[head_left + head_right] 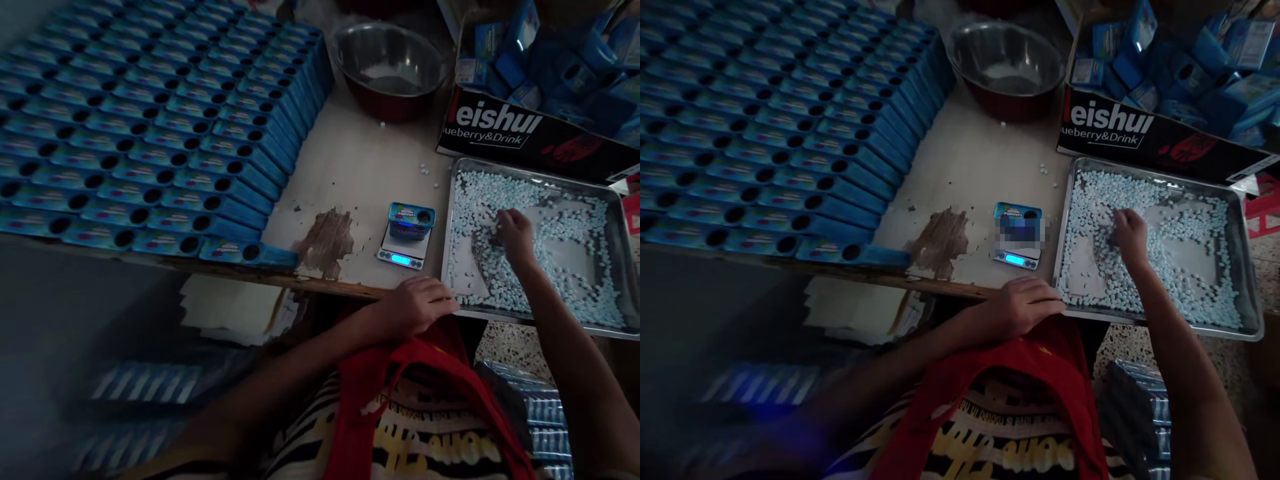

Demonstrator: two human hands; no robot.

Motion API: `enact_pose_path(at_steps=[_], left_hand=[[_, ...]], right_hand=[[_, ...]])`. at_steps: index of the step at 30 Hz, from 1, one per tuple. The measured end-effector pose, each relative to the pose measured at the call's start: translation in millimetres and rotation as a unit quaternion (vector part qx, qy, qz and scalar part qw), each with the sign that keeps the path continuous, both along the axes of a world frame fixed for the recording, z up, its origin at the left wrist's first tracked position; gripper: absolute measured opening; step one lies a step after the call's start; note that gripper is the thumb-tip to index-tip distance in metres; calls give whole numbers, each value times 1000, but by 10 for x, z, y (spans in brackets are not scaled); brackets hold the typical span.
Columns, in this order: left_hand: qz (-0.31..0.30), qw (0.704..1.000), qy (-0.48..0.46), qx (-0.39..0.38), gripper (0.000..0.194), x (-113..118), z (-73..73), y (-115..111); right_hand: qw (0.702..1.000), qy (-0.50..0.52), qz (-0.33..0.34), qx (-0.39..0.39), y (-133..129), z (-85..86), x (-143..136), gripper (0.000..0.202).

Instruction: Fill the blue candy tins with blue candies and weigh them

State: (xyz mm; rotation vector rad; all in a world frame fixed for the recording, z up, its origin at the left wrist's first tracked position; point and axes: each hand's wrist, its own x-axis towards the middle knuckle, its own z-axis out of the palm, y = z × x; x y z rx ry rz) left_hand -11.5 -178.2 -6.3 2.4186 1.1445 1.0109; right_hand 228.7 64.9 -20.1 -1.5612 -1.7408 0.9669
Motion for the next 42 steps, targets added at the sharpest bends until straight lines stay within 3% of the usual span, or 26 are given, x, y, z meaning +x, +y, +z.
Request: enact_pose_path(at_steps=[2, 4, 7, 9, 11, 13, 15, 18, 24, 26, 32, 42], left_hand=[[69, 997, -28, 20, 28, -271, 31, -123], [199, 976, -80, 34, 25, -558, 64, -168], [414, 882, -223, -10, 22, -927, 37, -75], [461, 830, -309, -56, 47, -1067, -33, 77], [425, 831, -347, -91, 74, -1093, -103, 265], [360, 858, -345, -128, 84, -1022, -130, 448], [307, 876, -329, -174, 70, -896, -93, 600], [288, 884, -309, -199, 44, -705, 59, 762], [265, 920, -258, -129, 42, -362, 452, 1044], [253, 924, -256, -126, 42, -225, 529, 1134], [229, 917, -277, -173, 44, 118, 521, 1296], [212, 907, -300, -205, 46, 330, 399, 1342]], right_hand=[[971, 205, -55, -109, 123, 90, 92, 37], [925, 330, -69, -177, 184, 195, 192, 36], [897, 382, -66, -213, 131, 317, 266, 39], [895, 373, -56, -237, 38, 355, 229, 49], [893, 364, -54, -260, -63, 368, 122, 60], [884, 375, -62, -272, -160, 376, -36, 67], [868, 412, -71, -267, -248, 405, -216, 70], [842, 479, -60, -239, -357, 524, -474, 61], [803, 574, 4, -161, -432, 911, -869, 25], [808, 579, 20, -111, -416, 986, -933, 16], [885, 464, 41, 11, -395, 945, -840, 26], [879, 476, 38, -7, -447, 913, -625, 21]])
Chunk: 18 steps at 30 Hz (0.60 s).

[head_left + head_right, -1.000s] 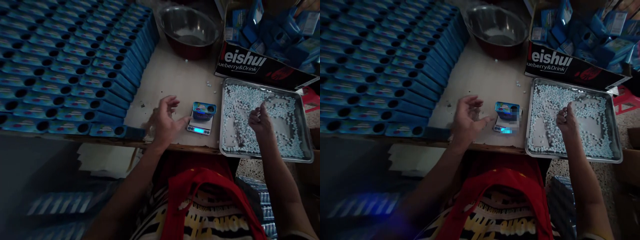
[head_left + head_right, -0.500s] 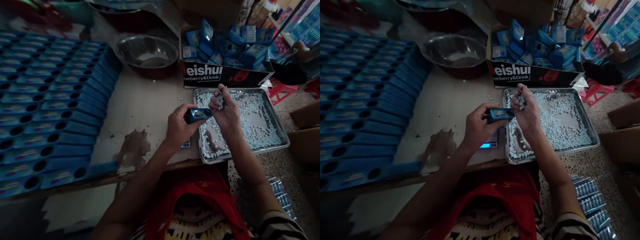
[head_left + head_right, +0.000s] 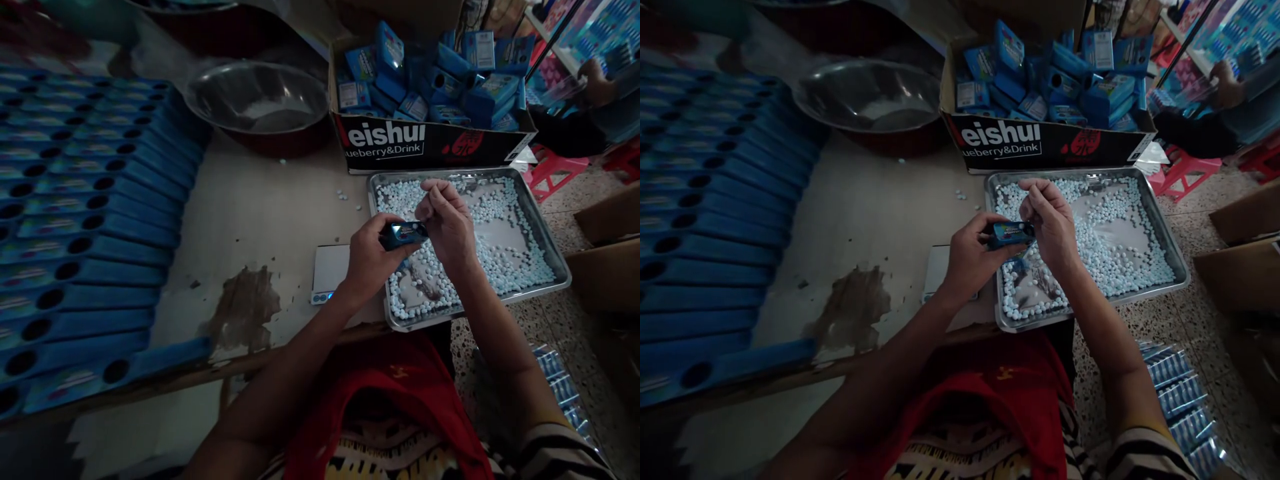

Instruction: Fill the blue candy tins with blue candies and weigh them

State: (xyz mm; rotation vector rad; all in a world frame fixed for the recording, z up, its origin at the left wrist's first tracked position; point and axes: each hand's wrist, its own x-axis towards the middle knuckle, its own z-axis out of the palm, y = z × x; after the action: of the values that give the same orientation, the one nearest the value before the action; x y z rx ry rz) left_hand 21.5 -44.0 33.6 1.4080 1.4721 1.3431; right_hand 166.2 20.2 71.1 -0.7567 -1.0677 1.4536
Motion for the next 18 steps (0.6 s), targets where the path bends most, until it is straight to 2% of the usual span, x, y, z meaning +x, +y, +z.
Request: enact_pose_path(at_steps=[5, 8, 12, 15, 18], left_hand=[[14, 999, -36, 13, 45, -33, -83, 5], [12, 999, -21, 40, 46, -101, -114, 11], [26, 994, 44, 93, 47, -205, -134, 20], [37, 995, 29, 89, 45, -310, -116, -11], [47, 996, 10, 76, 43, -510, -66, -118]], right_hand=[[999, 26, -5, -27, 39, 8, 10, 8], [998, 24, -9, -60, 59, -2, -22, 4], [995, 68, -8, -76, 70, -38, -98, 11], [991, 101, -26, -84, 125, -88, -83, 13], [989, 79, -57, -109, 227, -162, 74, 15]])
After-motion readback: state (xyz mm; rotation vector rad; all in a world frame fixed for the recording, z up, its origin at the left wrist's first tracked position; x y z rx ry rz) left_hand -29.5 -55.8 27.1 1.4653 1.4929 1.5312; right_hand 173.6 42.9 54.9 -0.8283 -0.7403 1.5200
